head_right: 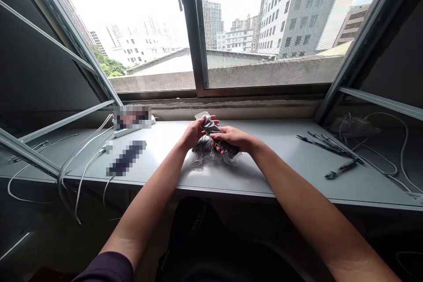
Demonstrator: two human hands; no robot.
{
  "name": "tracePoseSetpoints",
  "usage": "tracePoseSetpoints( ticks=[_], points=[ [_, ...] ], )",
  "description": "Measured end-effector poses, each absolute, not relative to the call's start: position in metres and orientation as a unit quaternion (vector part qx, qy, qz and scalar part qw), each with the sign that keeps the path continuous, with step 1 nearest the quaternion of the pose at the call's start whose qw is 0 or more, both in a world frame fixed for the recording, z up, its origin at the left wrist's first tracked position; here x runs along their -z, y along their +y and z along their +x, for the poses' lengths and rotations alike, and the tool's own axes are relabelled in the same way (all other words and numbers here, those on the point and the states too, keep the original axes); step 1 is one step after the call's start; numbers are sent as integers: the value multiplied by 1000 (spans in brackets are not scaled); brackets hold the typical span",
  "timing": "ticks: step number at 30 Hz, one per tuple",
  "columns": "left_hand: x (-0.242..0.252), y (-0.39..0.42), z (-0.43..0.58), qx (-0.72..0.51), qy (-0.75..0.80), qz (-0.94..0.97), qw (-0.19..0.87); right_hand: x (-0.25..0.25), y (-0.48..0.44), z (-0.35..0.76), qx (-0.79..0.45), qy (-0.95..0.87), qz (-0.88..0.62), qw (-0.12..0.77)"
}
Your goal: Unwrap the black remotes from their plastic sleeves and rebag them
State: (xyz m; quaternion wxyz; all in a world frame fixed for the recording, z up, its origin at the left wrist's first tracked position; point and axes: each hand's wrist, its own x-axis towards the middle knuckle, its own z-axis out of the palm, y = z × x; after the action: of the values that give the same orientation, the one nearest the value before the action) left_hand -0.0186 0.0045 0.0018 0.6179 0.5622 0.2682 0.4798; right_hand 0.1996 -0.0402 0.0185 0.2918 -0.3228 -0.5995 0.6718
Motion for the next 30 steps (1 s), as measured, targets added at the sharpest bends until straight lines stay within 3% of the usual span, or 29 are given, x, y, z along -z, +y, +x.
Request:
tracePoseSetpoints(
  ticks=[7, 20, 30],
  points=[
    [-3, 9, -23, -576, 276, 492, 592, -18, -39, 202, -682, -608, -316, 257],
    [-4, -4, -17, -447, 299, 620, 571, -19, -39, 200, -667, -601, -343, 275],
    [-6, 1, -21, -553, 319, 536, 553, -22, -41, 200, -678, -602, -327, 265]
  ],
)
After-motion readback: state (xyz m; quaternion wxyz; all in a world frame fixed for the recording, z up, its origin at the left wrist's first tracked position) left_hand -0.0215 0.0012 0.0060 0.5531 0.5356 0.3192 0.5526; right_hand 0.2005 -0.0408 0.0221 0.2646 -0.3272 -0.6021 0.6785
